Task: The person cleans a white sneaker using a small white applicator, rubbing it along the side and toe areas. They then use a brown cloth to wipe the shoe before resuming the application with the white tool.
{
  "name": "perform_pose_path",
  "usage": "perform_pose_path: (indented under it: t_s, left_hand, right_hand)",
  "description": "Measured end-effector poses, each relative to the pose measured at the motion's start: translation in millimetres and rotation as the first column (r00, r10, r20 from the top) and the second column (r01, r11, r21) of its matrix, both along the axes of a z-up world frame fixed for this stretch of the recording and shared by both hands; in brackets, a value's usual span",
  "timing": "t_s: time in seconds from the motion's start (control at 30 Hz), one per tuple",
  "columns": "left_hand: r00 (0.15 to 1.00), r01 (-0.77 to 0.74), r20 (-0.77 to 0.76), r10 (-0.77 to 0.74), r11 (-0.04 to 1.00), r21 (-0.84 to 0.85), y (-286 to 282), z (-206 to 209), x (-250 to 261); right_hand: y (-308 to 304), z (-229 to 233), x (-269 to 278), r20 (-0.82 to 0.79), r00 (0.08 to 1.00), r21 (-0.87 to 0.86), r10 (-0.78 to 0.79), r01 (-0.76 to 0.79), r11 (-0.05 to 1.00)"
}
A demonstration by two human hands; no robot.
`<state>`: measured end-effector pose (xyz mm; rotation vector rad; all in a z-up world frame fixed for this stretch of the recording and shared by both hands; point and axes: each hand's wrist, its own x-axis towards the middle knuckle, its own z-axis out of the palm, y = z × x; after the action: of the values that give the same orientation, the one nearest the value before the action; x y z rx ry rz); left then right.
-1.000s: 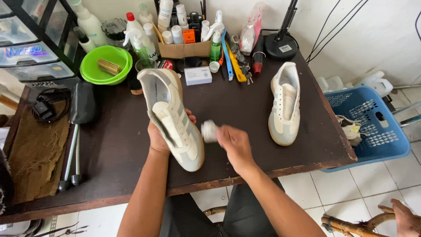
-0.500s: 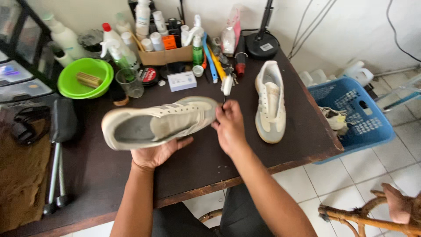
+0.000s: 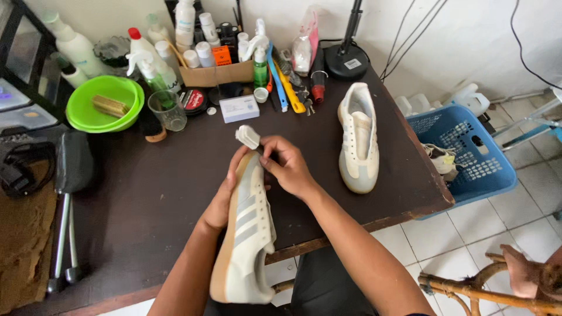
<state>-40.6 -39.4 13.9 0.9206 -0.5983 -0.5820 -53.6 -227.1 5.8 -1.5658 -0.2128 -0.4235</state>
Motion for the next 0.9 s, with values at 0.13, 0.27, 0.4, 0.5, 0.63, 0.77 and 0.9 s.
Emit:
perform_pose_path:
  t_s: [0.13,0.27,0.4,0.5,0.63,0.77,0.9]
  left_hand:
    - [0.998,-0.051,-0.017,0.052,0.997,0.053,4.0,12.7,-1.9]
    - [0.992,-0.106,0.092,0.091,0.979,0.175,2.6,3.6,7.4]
    - [0.981,-0.165,0.131,0.142,0.969,0.186,-1.8,13.1,3.6]
    - [0.963,-0.216,0.202,0.176,0.956,0.197,-1.9,21.0,0.2]
    - [0.977,-0.192,0.128,0.173,0.969,0.158,-2.2,22.5,-6.4]
    - [0.963,-0.199,0.223,0.15,0.956,0.215,-2.0,12.8,0.7]
    - [0.978,-0.171,0.148,0.146,0.97,0.174,-0.5,31.4,-4.1]
  right_hand:
    - [-7.5,42.1,-20.6,0.067,0.994,0.018,-0.086,0.085,0.996]
    - [4.4,90.7,-50.4,0.159,0.98,-0.394,-0.118,0.172,0.903]
    - [22.3,87.9,-60.9,0.287,0.958,-0.734,0.028,0.201,0.648]
    - [-19.6,86.8,-14.8,0.418,0.903,-0.703,-0.097,0.389,0.595]
    - [-19.9,99.0,-15.1,0.488,0.853,-0.652,-0.185,0.498,0.572]
    - [6.3,85.1,-27.1,0.374,0.925,-0.66,0.058,0.222,0.717]
    - [-22.4,78.9,1.6,0.488,0.867,-0.621,-0.102,0.427,0.658]
